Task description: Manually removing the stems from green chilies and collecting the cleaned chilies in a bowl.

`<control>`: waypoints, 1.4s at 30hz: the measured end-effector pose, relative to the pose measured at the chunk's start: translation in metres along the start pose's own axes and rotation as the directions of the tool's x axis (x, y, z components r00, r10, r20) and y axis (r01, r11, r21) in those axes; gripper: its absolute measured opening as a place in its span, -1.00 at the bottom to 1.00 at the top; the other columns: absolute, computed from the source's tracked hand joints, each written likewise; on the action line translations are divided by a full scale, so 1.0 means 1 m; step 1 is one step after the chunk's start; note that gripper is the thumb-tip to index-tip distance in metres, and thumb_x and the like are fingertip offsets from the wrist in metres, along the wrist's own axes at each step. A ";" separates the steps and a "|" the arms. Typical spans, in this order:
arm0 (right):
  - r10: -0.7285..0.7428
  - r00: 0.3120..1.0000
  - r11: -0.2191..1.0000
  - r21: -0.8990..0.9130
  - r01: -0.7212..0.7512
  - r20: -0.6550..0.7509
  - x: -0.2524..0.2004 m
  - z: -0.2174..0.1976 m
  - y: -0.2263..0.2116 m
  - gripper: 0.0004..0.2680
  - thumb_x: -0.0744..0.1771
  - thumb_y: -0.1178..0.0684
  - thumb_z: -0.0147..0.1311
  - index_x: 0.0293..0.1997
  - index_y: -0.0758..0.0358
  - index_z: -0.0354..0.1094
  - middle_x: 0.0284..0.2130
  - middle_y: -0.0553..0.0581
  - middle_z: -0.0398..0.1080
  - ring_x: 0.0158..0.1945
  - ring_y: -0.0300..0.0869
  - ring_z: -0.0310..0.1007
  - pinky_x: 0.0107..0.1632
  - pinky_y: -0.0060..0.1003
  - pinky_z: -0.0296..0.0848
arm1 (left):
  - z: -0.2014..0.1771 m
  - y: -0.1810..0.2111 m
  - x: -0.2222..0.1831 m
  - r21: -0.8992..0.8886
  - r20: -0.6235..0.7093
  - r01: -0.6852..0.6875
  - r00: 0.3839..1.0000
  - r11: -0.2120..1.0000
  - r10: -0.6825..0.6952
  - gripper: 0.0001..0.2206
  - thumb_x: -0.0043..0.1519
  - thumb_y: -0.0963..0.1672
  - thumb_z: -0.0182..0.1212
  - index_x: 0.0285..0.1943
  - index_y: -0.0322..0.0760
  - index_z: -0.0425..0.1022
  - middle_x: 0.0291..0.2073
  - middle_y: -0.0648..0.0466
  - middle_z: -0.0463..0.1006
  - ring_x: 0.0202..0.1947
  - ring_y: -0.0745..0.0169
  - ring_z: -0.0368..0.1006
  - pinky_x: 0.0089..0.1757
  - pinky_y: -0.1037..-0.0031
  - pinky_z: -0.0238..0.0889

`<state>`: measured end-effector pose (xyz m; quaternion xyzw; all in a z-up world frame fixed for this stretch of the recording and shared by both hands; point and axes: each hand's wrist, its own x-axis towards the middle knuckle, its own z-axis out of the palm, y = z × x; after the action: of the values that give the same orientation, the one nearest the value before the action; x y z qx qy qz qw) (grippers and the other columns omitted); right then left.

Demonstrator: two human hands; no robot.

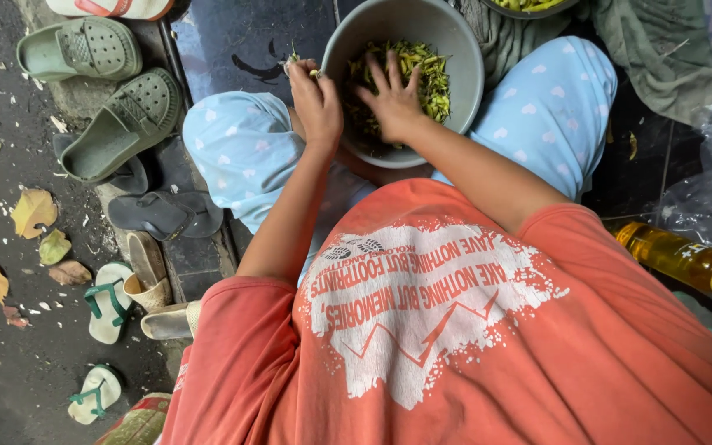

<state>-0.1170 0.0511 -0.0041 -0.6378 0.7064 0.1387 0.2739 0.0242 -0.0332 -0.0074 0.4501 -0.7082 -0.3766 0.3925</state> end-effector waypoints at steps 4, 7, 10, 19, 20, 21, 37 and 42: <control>0.117 0.993 0.993 0.006 -0.117 -0.018 0.019 0.001 0.004 -0.19 0.14 -0.01 0.42 0.53 -0.34 -0.10 0.48 0.32 -0.57 0.46 0.44 -0.49 0.29 0.60 -0.04 | 0.002 -0.017 -0.005 0.104 0.041 0.031 0.999 0.994 -0.035 -0.77 0.16 -0.19 0.10 -0.03 -0.24 0.23 -0.12 -0.04 0.37 -0.04 -0.08 0.36 -0.03 0.19 0.24; 0.082 0.978 0.997 0.012 -0.082 -0.189 0.027 0.012 0.014 -0.31 0.13 0.06 0.38 0.41 -0.25 0.11 0.38 0.42 -0.17 0.31 0.47 -0.03 0.14 0.41 0.25 | 0.004 -0.022 -0.006 0.069 0.048 0.099 0.994 0.993 -0.102 -0.75 0.11 -0.20 0.08 -0.04 -0.18 0.25 -0.13 0.01 0.44 -0.07 -0.06 0.42 -0.08 0.18 0.26; 0.064 0.975 0.969 0.246 -0.010 -0.211 0.014 -0.014 0.020 -0.38 0.13 0.14 0.40 0.32 -0.14 0.22 0.20 0.45 0.04 0.04 0.41 0.28 -0.04 0.26 0.42 | 0.001 -0.014 -0.005 0.023 0.035 0.156 0.987 0.987 -0.157 -0.77 0.12 -0.18 0.09 -0.06 -0.12 0.27 -0.19 0.09 0.46 -0.26 0.06 0.42 -0.17 0.23 0.25; -0.226 0.970 0.488 0.852 0.189 -0.085 -0.010 -0.047 0.088 -0.51 0.20 0.27 0.35 0.25 0.06 0.34 0.19 0.15 0.36 0.28 -0.02 0.35 0.25 -0.15 0.41 | -0.014 0.016 -0.003 0.108 0.023 0.367 0.928 0.924 -0.371 -0.84 0.14 -0.11 0.15 -0.13 0.10 0.35 -0.59 0.32 0.31 -0.56 0.34 0.32 -0.39 0.33 0.19; -0.108 0.983 0.786 0.592 0.176 -0.150 -0.015 -0.052 0.094 -0.51 0.20 0.25 0.37 0.28 0.03 0.41 0.26 0.23 0.31 0.34 0.10 0.26 0.28 -0.04 0.25 | -0.015 0.020 -0.002 0.151 0.035 0.404 0.910 0.902 -0.414 -0.84 0.15 -0.09 0.15 -0.12 0.14 0.36 -0.60 0.36 0.32 -0.56 0.36 0.36 -0.42 0.33 0.17; -0.106 0.983 0.786 0.593 0.174 -0.148 -0.015 -0.044 0.101 -0.51 0.20 0.25 0.37 0.28 0.03 0.41 0.26 0.23 0.31 0.34 0.10 0.26 0.28 -0.04 0.25 | -0.017 0.022 -0.002 0.151 0.037 0.406 0.909 0.902 -0.415 -0.84 0.15 -0.09 0.15 -0.12 0.14 0.36 -0.60 0.36 0.32 -0.56 0.36 0.36 -0.42 0.33 0.17; -0.054 0.929 0.989 0.110 0.101 -0.365 0.027 0.015 0.034 -0.78 0.26 0.01 0.34 -0.01 -0.03 0.58 -0.12 0.12 0.34 0.04 0.10 0.23 0.09 0.05 0.20 | -0.007 0.027 -0.041 -0.613 0.201 0.394 0.916 0.684 -0.348 -0.84 0.42 -0.04 -0.07 -0.14 -0.12 0.34 -0.46 0.19 0.32 -0.48 0.49 0.21 -0.42 0.62 0.07; 0.017 0.956 0.967 0.246 0.058 -0.293 0.006 -0.005 0.038 -0.92 0.33 -0.04 0.28 -0.20 0.02 0.56 -0.05 0.06 0.40 0.19 0.06 0.22 0.26 0.04 -0.01 | -0.005 0.030 -0.043 -0.637 0.239 0.433 0.897 0.637 -0.371 -0.93 0.38 -0.12 0.03 -0.16 -0.15 0.33 -0.39 0.18 0.31 -0.48 0.47 0.19 -0.41 0.62 0.14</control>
<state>-0.1555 0.0488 -0.0090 -0.6185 0.7444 -0.0509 0.2466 0.0303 0.0153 0.0115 0.4058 -0.4198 -0.7041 0.4042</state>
